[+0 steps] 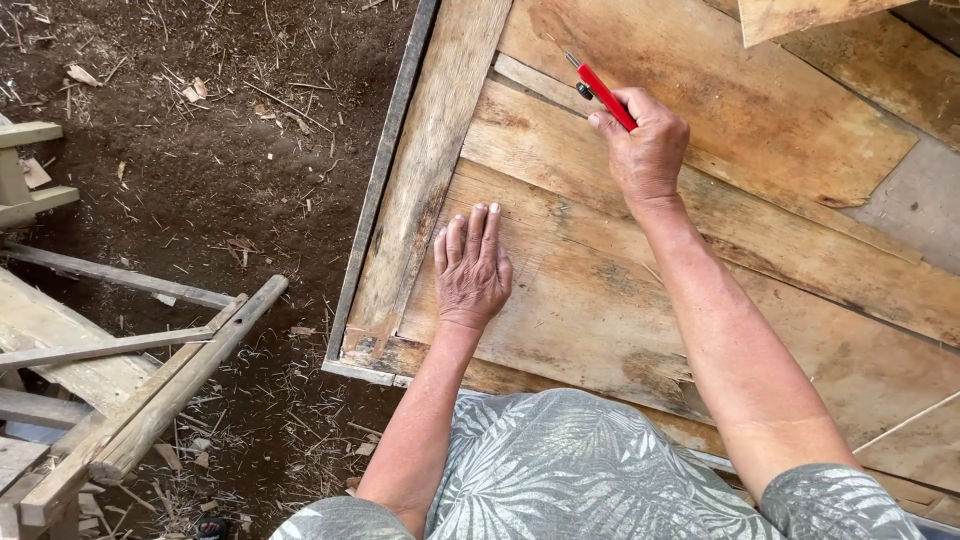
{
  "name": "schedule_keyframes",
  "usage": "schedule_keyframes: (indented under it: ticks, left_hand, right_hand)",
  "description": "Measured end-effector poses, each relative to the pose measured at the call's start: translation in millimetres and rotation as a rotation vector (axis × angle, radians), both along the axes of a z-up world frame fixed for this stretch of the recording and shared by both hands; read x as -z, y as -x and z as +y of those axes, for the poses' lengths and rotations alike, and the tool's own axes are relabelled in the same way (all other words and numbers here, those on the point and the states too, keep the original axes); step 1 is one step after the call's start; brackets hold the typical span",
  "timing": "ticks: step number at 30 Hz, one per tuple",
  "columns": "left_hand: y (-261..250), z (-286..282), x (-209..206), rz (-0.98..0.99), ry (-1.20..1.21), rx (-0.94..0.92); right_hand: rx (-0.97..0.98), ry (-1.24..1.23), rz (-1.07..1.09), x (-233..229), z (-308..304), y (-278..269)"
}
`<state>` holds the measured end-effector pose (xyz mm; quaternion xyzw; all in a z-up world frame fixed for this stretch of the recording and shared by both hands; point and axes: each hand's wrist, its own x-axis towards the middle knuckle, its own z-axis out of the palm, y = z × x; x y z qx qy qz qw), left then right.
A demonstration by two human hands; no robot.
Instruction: Cutting and fitting thin wood strips onto a wooden panel using a utility knife.
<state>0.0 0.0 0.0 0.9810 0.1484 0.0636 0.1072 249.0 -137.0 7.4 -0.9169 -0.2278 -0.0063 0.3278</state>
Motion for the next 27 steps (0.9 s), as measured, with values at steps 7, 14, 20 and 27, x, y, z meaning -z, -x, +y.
schedule_keyframes:
  ticks: [7, 14, 20, 27]
  left_hand:
    - [1, -1, 3, 0.005, 0.002, 0.001]
    - [1, -2, 3, 0.001, 0.010, -0.005]
    - [2, -5, 13, -0.075, -0.016, -0.054]
    - [0, -5, 13, -0.077, -0.017, -0.057]
  right_hand:
    - [-0.082, 0.059, -0.061, -5, -1, 1]
    - [-0.103, 0.103, -0.141, -1, -1, 11]
    - [-0.133, -0.017, -0.049, 26, 5, 56]
    - [-0.216, -0.053, 0.074, 5, 56, 67]
